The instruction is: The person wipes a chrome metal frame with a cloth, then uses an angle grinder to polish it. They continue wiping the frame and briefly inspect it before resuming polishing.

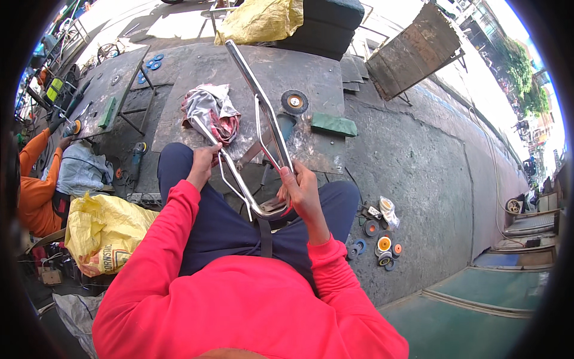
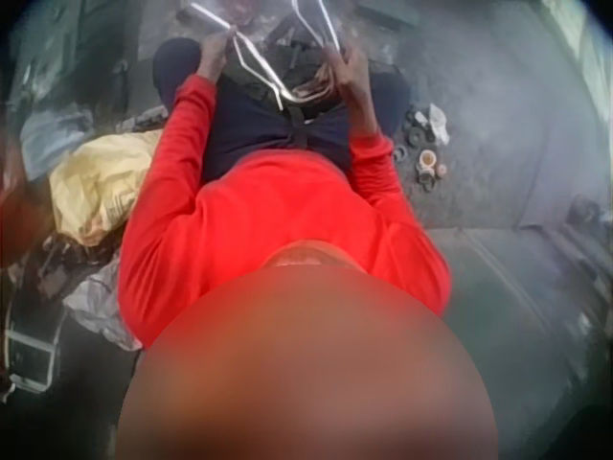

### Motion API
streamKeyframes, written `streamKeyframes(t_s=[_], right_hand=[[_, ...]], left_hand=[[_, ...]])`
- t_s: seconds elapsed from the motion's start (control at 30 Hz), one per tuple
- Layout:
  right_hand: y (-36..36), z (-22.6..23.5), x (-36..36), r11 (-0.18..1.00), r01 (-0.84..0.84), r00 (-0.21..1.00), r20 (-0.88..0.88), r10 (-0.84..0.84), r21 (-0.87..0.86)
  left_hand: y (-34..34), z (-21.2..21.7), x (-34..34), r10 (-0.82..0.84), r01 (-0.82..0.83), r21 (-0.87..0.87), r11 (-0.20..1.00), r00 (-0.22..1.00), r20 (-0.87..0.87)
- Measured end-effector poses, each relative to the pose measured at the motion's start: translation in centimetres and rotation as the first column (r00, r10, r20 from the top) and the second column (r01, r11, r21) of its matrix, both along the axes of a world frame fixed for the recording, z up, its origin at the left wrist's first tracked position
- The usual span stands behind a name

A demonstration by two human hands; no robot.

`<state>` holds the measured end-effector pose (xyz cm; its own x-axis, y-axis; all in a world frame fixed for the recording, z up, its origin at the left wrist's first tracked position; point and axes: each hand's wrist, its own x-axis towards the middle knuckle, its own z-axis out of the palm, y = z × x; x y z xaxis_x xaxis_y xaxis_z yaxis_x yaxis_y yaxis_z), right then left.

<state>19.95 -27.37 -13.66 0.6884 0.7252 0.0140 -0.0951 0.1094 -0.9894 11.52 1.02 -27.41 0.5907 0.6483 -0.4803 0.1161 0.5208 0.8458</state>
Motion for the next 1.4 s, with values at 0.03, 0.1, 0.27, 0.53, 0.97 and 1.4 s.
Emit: streamKeyframes(t_s=[0.03, 0.1, 0.27, 0.53, 0.97, 1.4], right_hand=[[-0.2, 0.1, -0.1, 1.0, -0.004, 1.0, -0.003, 0.003, -0.005], [-0.4, 0.3, -0.3, 0.999, -0.001, 1.0, 0.0, 0.001, -0.033], [-0.3, 1.1, -1.1, 0.991, -0.039, 0.999, -0.021, 0.037, -0.129], [0.6, 1.2, -3.4, 0.933, -0.006, 0.998, 0.053, 0.027, -0.36], [-1.5, 5.1, -2.3, 0.978, 0.083, 0.996, -0.027, -0.09, -0.192], [-9.7, 9.9, -0.5, 0.919, 0.386, 0.922, 0.008, -0.386, -0.08]], left_hand=[[-0.1, 0.2, 0.1, 0.002, -0.002, 0.019, 1.0, 1.0, -0.012], [-0.1, 0.3, 0.1, -0.004, 0.004, 0.066, 0.998, 1.0, 0.003], [0.2, 0.0, 0.0, -0.002, -0.001, 0.085, 0.996, 1.0, 0.031], [0.4, -0.2, -0.5, -0.059, 0.028, 0.169, 0.985, 0.981, 0.184], [5.3, 2.9, 2.9, -0.105, 0.38, 0.782, 0.494, 0.919, -0.381], [12.0, -0.8, 10.4, 0.08, 0.859, 0.399, 0.321, 0.396, -0.915]])
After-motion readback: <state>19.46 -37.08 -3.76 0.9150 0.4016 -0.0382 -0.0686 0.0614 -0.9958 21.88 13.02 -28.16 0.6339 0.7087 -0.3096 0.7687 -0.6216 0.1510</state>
